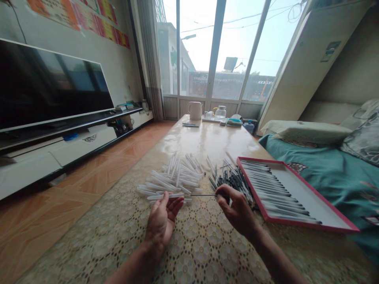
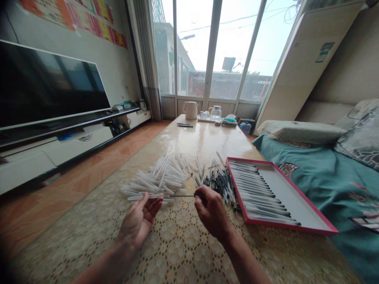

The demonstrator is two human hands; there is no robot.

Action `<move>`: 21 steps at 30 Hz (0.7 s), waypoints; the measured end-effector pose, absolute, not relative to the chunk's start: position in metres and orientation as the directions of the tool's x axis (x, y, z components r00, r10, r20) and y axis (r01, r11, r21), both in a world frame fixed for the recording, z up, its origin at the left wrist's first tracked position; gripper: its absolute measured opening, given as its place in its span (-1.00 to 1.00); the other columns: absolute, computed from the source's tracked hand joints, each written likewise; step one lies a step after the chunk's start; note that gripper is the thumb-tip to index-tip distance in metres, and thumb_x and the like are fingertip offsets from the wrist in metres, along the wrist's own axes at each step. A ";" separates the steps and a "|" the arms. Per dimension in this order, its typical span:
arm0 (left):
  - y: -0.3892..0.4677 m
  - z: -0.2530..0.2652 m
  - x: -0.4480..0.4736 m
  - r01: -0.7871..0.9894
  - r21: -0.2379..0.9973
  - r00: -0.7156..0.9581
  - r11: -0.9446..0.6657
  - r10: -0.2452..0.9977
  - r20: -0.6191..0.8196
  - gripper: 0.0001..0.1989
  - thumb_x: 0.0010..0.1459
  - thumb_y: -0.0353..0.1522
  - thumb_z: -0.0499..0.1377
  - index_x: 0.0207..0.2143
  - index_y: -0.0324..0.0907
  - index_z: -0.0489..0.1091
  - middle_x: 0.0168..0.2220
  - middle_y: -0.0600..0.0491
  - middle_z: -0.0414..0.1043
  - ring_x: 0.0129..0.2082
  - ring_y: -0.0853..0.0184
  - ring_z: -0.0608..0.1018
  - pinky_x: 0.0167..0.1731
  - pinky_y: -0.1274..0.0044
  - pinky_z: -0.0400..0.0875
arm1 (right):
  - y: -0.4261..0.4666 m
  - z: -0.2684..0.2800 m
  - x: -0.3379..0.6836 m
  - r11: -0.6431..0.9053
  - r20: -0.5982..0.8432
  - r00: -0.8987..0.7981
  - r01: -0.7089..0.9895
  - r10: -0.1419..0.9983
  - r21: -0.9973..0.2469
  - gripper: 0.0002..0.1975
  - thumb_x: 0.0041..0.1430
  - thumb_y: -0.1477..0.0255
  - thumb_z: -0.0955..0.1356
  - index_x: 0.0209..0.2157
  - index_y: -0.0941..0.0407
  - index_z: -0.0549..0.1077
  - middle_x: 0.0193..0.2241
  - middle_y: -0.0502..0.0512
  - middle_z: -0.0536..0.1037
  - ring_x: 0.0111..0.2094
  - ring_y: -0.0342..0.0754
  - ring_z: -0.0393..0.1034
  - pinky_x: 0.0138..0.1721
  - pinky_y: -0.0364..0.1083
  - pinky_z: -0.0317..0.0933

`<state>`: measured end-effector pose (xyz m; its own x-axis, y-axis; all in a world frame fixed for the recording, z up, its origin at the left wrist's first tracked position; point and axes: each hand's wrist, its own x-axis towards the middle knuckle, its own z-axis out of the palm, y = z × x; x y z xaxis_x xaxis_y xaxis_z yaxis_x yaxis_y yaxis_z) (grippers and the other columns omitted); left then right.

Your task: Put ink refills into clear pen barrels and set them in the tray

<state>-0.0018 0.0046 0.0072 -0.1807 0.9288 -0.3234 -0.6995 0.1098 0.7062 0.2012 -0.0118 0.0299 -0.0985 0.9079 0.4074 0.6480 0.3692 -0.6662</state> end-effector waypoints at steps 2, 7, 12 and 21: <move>0.004 0.008 -0.001 -0.694 0.710 -0.179 0.115 0.928 -0.326 -0.81 0.21 -0.50 0.00 -0.45 -0.28 0.32 -0.55 -0.08 0.53 -0.54 0.33 0.59 -0.50 0.54 0.53 | -0.012 0.030 0.201 0.366 0.410 -0.092 0.652 0.908 -0.664 -0.90 0.13 0.52 0.22 -0.45 0.14 0.33 -0.55 -0.05 0.34 -0.50 -0.16 0.21 -0.44 -0.19 0.06; 0.002 0.008 0.001 -0.692 0.708 -0.147 0.141 0.933 -0.330 -0.80 0.21 -0.51 0.01 -0.45 -0.30 0.35 -0.53 -0.10 0.55 -0.54 0.34 0.59 -0.48 0.56 0.53 | -0.014 0.030 0.199 0.386 0.417 -0.109 0.634 0.903 -0.670 -0.88 0.13 0.51 0.22 -0.46 0.14 0.33 -0.56 -0.05 0.33 -0.50 -0.17 0.21 -0.45 -0.20 0.06; 0.003 0.007 0.000 -0.712 0.683 -0.101 0.161 0.940 -0.327 -0.81 0.20 -0.51 0.02 -0.43 -0.31 0.39 -0.52 -0.09 0.56 -0.51 0.34 0.60 -0.45 0.55 0.53 | -0.011 0.026 0.200 0.389 0.385 -0.135 0.567 0.913 -0.726 -0.86 0.20 0.46 0.20 -0.35 0.14 0.38 -0.56 -0.05 0.34 -0.51 -0.17 0.23 -0.44 -0.20 0.08; 0.005 0.009 -0.005 -0.707 0.697 -0.108 0.118 0.956 -0.272 -0.81 0.19 -0.53 0.02 -0.38 -0.31 0.42 -0.53 -0.05 0.56 -0.52 0.38 0.60 -0.46 0.60 0.52 | -0.009 0.021 0.200 0.397 0.369 -0.163 0.522 0.915 -0.755 -0.84 0.21 0.46 0.19 -0.34 0.14 0.38 -0.56 -0.06 0.31 -0.51 -0.18 0.18 -0.46 -0.19 0.06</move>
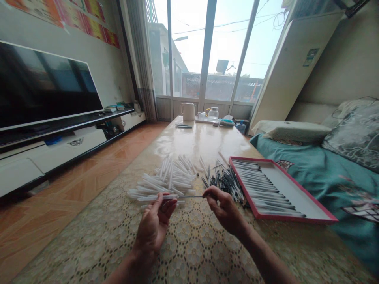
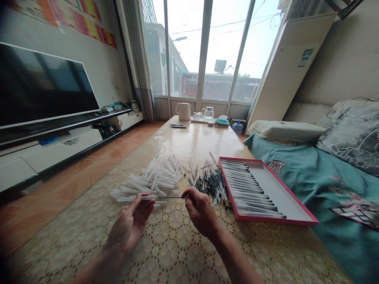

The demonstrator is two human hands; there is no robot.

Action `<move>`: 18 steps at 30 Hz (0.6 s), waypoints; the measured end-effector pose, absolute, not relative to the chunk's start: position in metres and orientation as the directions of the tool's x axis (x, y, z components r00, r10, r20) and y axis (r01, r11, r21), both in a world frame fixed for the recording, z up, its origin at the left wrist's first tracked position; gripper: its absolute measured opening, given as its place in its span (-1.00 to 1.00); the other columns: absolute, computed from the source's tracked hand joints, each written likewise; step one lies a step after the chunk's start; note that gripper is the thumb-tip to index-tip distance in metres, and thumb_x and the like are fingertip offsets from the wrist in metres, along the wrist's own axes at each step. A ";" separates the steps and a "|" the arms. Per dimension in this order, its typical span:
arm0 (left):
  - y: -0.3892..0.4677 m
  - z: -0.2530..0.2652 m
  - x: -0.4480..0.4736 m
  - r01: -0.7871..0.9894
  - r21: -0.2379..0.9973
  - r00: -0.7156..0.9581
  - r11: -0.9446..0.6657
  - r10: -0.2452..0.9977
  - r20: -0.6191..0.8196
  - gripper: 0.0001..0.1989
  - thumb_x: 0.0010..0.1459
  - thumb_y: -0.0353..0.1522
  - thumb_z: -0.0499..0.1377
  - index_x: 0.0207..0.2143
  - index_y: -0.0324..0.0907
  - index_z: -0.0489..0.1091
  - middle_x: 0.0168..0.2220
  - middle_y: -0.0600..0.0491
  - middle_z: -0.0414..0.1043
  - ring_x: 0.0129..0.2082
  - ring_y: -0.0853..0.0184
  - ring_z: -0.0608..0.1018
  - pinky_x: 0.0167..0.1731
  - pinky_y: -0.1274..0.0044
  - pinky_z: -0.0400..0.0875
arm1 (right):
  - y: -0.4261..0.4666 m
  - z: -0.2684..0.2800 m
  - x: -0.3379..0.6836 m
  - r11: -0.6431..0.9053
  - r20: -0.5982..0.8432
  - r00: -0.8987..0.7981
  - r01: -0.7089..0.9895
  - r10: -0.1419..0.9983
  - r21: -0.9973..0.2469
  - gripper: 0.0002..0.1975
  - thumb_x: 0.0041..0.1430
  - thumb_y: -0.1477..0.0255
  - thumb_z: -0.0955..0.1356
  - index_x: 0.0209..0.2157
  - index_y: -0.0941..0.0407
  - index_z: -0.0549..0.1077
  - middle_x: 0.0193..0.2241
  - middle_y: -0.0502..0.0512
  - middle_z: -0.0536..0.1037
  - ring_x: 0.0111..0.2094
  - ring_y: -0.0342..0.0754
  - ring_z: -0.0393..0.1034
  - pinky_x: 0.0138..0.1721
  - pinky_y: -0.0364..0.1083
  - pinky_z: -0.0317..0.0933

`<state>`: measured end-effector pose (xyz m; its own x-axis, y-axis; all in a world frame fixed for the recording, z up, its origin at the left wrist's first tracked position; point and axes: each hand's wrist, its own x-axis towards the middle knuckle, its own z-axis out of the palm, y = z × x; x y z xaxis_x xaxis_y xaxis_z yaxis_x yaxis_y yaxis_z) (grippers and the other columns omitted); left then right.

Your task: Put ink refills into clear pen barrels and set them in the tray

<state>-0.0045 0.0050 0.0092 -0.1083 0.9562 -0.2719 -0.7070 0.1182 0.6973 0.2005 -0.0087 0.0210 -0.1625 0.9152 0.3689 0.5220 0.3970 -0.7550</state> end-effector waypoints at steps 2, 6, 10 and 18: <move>0.002 0.009 -0.002 -0.691 0.714 -0.095 0.115 0.964 -0.248 -0.84 0.17 -0.54 0.04 -0.36 -0.30 0.42 -0.51 -0.05 0.57 -0.51 0.37 0.60 -0.44 0.59 0.52 | -0.009 0.021 0.200 0.396 0.371 -0.158 0.527 0.915 -0.752 -0.85 0.21 0.47 0.19 -0.36 0.14 0.37 -0.53 -0.04 0.35 -0.49 -0.17 0.21 -0.44 -0.19 0.08; -0.004 0.004 0.008 -0.652 0.739 -0.001 0.170 0.974 -0.225 -0.93 0.10 -0.55 0.13 -0.35 -0.27 0.39 -0.45 -0.04 0.57 -0.48 0.32 0.61 -0.41 0.54 0.53 | -0.013 0.022 0.189 0.407 0.361 -0.193 0.531 0.912 -0.743 -0.84 0.22 0.45 0.19 -0.32 0.13 0.37 -0.53 -0.04 0.37 -0.50 -0.17 0.23 -0.43 -0.18 0.10; -0.005 0.002 0.011 -0.688 0.669 0.099 0.282 0.949 -0.299 -0.90 0.10 -0.58 0.11 -0.37 -0.27 0.39 -0.46 -0.04 0.56 -0.45 0.31 0.61 -0.36 0.52 0.54 | -0.016 0.021 0.179 0.404 0.330 -0.251 0.363 0.910 -0.840 -0.79 0.28 0.35 0.15 -0.12 0.12 0.28 -0.55 -0.06 0.40 -0.51 -0.16 0.30 -0.43 -0.19 0.16; -0.001 0.014 0.004 -0.809 0.520 0.053 0.276 0.914 -0.403 -0.74 0.17 -0.61 -0.03 -0.46 -0.30 0.40 -0.52 -0.05 0.55 -0.50 0.38 0.60 -0.43 0.61 0.52 | 0.007 0.008 0.238 0.041 0.496 0.185 0.912 0.848 -0.409 -0.82 0.15 0.54 0.23 -0.29 0.14 0.46 -0.33 0.17 0.46 -0.21 0.03 0.30 -0.24 -0.07 0.06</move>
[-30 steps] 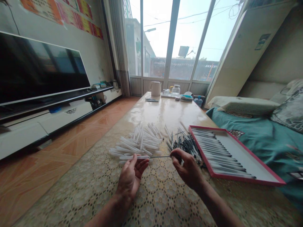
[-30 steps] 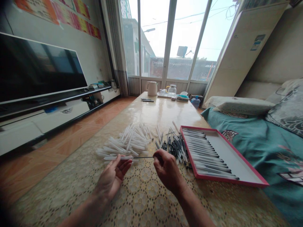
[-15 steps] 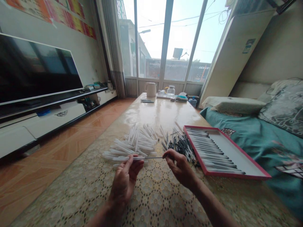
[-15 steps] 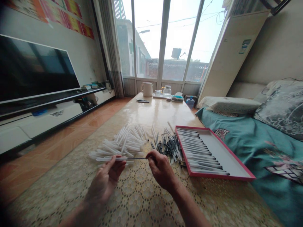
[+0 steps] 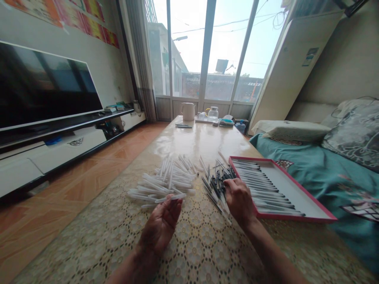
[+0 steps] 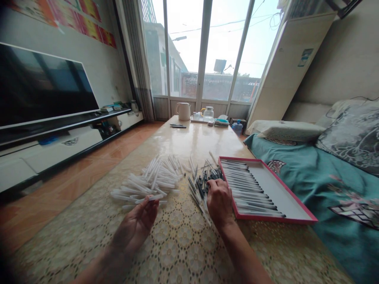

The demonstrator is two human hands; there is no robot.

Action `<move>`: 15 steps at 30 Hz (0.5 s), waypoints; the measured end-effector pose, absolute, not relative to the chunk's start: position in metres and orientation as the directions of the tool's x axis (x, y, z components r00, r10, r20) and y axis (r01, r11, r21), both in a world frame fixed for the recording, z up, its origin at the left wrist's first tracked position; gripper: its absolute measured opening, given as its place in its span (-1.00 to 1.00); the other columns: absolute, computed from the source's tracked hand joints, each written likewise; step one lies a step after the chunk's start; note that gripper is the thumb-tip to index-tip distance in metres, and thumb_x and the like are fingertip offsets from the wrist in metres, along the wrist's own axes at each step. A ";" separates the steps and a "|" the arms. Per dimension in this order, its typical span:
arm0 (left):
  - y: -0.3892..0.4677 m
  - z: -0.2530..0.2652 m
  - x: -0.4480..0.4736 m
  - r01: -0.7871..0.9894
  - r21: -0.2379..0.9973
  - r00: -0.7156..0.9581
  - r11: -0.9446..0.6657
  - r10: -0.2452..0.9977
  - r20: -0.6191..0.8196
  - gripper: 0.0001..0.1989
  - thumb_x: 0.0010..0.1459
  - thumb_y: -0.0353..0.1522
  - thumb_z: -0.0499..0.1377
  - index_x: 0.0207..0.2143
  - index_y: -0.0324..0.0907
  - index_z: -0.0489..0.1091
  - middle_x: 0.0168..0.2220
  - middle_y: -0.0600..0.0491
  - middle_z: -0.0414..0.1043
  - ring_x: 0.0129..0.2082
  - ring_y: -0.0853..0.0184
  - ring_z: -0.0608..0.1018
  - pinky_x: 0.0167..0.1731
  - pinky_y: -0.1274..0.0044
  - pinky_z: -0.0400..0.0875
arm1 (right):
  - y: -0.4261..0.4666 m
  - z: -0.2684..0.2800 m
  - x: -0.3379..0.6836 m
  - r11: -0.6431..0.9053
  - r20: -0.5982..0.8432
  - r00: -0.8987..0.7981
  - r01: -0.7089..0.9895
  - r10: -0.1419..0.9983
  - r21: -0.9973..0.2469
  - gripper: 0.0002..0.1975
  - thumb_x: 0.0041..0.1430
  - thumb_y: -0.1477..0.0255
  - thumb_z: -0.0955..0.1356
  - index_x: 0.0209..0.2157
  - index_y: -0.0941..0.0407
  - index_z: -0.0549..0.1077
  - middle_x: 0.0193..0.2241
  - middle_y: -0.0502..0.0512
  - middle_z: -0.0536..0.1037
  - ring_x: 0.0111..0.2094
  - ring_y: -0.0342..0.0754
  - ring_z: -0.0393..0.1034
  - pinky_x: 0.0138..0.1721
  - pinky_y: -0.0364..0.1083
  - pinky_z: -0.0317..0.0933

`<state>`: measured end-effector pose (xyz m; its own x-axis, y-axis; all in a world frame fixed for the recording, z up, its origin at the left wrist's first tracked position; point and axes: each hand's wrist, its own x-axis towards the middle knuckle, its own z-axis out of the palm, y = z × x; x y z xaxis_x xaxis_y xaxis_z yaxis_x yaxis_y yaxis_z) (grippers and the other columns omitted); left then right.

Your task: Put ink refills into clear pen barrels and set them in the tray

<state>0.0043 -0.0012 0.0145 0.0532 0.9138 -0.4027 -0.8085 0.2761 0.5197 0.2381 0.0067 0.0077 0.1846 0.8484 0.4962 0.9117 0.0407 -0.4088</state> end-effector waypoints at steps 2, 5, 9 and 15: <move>-0.002 0.013 0.006 -0.787 0.546 0.044 0.288 0.908 -0.416 -0.76 0.15 -0.61 0.00 -0.47 -0.29 0.41 -0.54 -0.04 0.54 -0.51 0.36 0.60 -0.45 0.60 0.52 | 0.009 0.003 0.246 0.001 0.481 0.142 0.959 0.865 -0.285 -0.79 0.11 0.58 0.25 -0.29 0.11 0.49 -0.30 0.16 0.46 -0.18 0.04 0.27 -0.24 -0.06 0.01; -0.003 0.008 0.008 -0.744 0.602 0.035 0.292 0.916 -0.400 -0.82 0.11 -0.60 0.06 -0.45 -0.27 0.40 -0.53 -0.03 0.55 -0.50 0.34 0.60 -0.44 0.58 0.52 | 0.009 -0.002 0.243 0.055 0.453 0.046 0.977 0.891 -0.208 -0.78 0.14 0.56 0.26 -0.28 0.07 0.50 -0.29 0.12 0.46 -0.20 0.01 0.26 -0.22 -0.06 -0.02; -0.004 0.007 0.008 -0.694 0.654 0.033 0.300 0.921 -0.387 -0.86 0.10 -0.59 0.08 -0.42 -0.26 0.38 -0.52 -0.03 0.55 -0.48 0.33 0.61 -0.42 0.57 0.52 | 0.012 -0.006 0.237 0.043 0.397 0.033 0.982 0.917 -0.182 -0.77 0.13 0.57 0.26 -0.27 0.07 0.52 -0.31 0.14 0.47 -0.22 0.02 0.25 -0.23 -0.05 -0.03; -0.004 0.008 0.009 -0.653 0.694 0.065 0.304 0.935 -0.349 -0.89 0.08 -0.59 0.11 -0.38 -0.25 0.35 -0.50 -0.06 0.56 -0.48 0.30 0.61 -0.41 0.55 0.52 | 0.013 -0.006 0.242 0.083 0.419 0.043 0.957 0.907 -0.278 -0.84 0.08 0.55 0.28 -0.35 0.10 0.48 -0.33 0.13 0.44 -0.25 0.01 0.26 -0.24 -0.07 0.04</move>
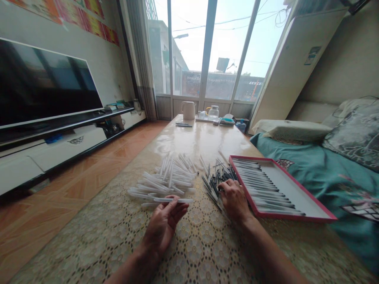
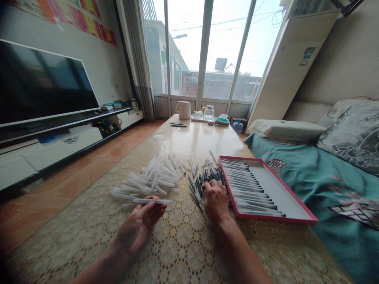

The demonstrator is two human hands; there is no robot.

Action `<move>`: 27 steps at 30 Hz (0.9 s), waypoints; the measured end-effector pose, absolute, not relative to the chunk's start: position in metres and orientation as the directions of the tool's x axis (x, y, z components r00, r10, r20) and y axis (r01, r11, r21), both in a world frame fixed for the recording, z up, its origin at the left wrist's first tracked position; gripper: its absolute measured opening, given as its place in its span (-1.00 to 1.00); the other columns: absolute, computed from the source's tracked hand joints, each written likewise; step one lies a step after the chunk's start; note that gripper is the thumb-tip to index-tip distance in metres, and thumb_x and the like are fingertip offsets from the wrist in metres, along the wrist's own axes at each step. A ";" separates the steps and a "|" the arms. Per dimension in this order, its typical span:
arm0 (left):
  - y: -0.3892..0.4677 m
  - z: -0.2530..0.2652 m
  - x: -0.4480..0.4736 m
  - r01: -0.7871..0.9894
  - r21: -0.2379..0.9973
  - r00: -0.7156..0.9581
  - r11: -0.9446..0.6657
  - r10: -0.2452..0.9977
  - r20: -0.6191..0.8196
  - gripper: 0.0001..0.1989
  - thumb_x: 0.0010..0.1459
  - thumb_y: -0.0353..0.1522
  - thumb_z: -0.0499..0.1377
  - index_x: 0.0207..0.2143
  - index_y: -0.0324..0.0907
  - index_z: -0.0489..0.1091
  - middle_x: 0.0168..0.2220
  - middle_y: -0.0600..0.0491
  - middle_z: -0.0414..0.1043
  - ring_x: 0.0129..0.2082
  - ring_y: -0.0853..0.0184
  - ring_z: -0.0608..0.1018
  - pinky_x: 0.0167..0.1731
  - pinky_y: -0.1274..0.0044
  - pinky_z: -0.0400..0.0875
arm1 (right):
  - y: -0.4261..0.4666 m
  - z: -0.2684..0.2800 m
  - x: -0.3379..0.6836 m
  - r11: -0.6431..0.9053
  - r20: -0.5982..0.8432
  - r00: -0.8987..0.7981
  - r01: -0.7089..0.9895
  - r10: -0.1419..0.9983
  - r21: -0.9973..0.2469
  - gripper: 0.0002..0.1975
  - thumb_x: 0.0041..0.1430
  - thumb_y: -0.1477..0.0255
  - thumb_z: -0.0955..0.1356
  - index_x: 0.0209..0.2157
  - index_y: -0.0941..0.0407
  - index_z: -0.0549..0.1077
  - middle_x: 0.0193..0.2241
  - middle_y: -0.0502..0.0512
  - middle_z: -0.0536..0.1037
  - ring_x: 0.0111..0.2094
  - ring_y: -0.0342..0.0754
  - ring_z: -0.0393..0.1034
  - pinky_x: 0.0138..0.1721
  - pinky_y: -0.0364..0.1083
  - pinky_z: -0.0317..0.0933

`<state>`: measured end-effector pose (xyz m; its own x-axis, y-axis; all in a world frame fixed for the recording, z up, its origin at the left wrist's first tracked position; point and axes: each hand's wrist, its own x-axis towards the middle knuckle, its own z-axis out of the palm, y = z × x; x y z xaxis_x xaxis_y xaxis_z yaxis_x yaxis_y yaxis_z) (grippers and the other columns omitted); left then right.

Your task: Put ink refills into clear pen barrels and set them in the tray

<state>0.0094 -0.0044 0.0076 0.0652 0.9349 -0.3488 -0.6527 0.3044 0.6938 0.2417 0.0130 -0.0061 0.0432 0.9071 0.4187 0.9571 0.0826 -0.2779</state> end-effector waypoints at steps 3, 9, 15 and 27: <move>-0.004 0.006 0.009 -0.670 0.686 0.067 0.285 0.943 -0.327 -0.88 0.05 -0.60 0.13 -0.38 -0.25 0.37 -0.50 -0.03 0.56 -0.49 0.31 0.61 -0.41 0.55 0.52 | 0.009 0.000 0.234 0.164 0.436 0.074 0.860 0.897 -0.483 -0.96 0.03 0.52 0.29 -0.42 0.13 0.38 -0.42 0.06 0.40 -0.40 -0.08 0.27 -0.35 -0.12 0.11; -0.004 0.006 0.007 -0.693 0.675 0.065 0.255 0.954 -0.293 -0.86 0.04 -0.62 0.13 -0.38 -0.26 0.40 -0.49 -0.02 0.56 -0.46 0.33 0.60 -0.35 0.54 0.52 | -0.004 0.015 0.188 0.248 0.271 0.039 0.296 0.962 -0.922 -0.94 -0.02 0.50 0.29 -0.49 0.11 0.26 -0.60 -0.09 0.30 -0.54 -0.18 0.22 -0.52 -0.21 0.13; -0.004 0.004 0.007 -0.689 0.675 0.066 0.264 0.950 -0.304 -0.87 0.03 -0.61 0.14 -0.38 -0.26 0.40 -0.48 -0.03 0.56 -0.46 0.31 0.61 -0.34 0.52 0.52 | -0.010 0.014 0.166 0.203 0.203 -0.020 0.054 0.979 -0.978 -0.94 -0.03 0.46 0.33 -0.47 0.13 0.32 -0.57 -0.07 0.38 -0.51 -0.18 0.31 -0.47 -0.19 0.22; -0.004 0.000 0.008 -0.672 0.692 0.092 0.264 0.957 -0.276 -0.88 0.02 -0.59 0.18 -0.36 -0.26 0.39 -0.46 -0.03 0.55 -0.44 0.30 0.61 -0.32 0.51 0.52 | -0.010 0.009 0.167 0.177 0.179 -0.070 -0.037 0.981 -0.984 -0.85 0.02 0.36 0.38 -0.43 0.13 0.36 -0.54 -0.07 0.41 -0.50 -0.18 0.36 -0.43 -0.17 0.27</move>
